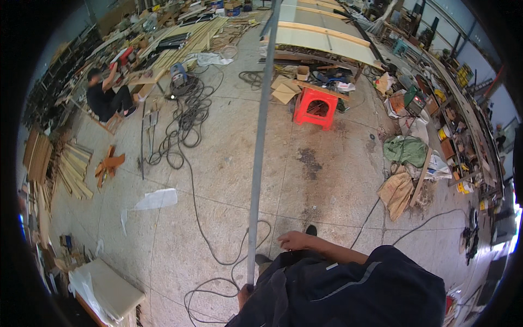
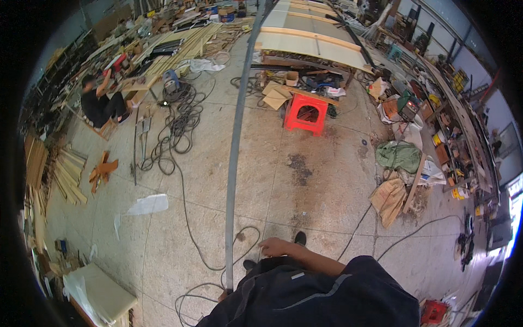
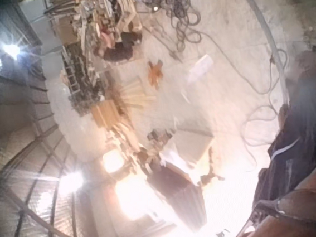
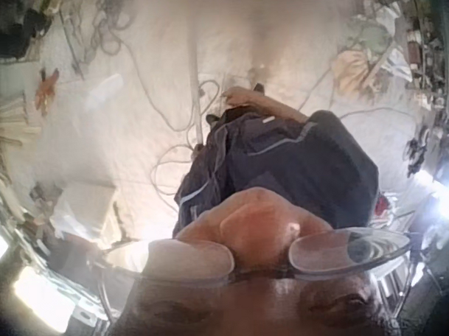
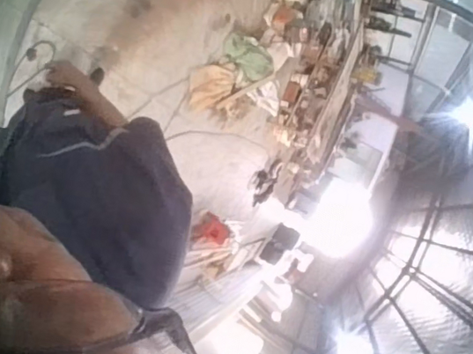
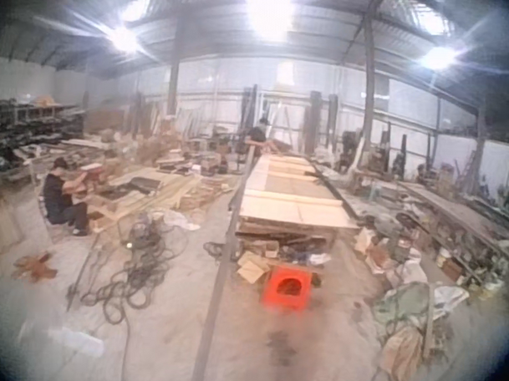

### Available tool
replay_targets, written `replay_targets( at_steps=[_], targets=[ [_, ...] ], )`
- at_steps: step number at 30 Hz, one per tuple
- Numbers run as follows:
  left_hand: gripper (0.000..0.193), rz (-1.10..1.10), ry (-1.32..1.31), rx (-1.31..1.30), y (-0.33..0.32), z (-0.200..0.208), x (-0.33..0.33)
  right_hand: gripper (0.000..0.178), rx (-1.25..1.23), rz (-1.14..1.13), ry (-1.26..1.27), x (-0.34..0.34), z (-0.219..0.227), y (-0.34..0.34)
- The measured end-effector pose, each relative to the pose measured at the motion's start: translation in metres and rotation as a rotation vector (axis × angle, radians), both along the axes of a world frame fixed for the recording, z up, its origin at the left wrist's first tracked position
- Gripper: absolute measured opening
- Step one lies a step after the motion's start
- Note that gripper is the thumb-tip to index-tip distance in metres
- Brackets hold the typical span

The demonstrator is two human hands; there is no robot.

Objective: The person assembles a large wooden frame by positioning metal strips and using a nail gun to fasten components. They retrieve nails from a box, align the frame, and apply adhesive with a caulking gun to secure joints.

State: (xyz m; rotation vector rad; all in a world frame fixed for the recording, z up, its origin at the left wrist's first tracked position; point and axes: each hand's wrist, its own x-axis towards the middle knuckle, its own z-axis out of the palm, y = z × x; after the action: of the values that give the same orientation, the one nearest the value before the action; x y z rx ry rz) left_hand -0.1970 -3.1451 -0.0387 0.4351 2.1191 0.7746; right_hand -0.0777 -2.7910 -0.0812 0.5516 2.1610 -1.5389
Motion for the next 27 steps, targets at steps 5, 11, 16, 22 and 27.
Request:
replay_targets(
  at_steps=[5, 11, 16, 22, 27],
  targets=[
    [0.032, -0.055, 0.229, -0.056, 0.077, -0.013, 0.026, 0.054, -0.042, -0.529, -0.143, 0.175, -0.072, 0.098],
    [0.043, 0.025, 0.349, 0.036, 0.208, 0.037, 0.091, 0.015, -0.495, -1.230, -0.445, 0.454, -0.153, 0.152],
    [0.046, 0.010, 0.384, 0.045, 0.296, 0.056, 0.129, 0.015, -0.338, -1.353, -0.471, 0.509, -0.097, 0.164],
    [0.042, 0.050, 0.222, 0.141, 0.418, 0.048, 0.160, 0.032, -0.541, -1.572, -0.280, 0.513, -0.097, 0.196],
    [0.039, 0.073, 0.078, 0.144, 0.524, 0.020, 0.182, 0.053, -0.474, -1.540, -0.171, 0.520, -0.083, 0.265]
  ],
)
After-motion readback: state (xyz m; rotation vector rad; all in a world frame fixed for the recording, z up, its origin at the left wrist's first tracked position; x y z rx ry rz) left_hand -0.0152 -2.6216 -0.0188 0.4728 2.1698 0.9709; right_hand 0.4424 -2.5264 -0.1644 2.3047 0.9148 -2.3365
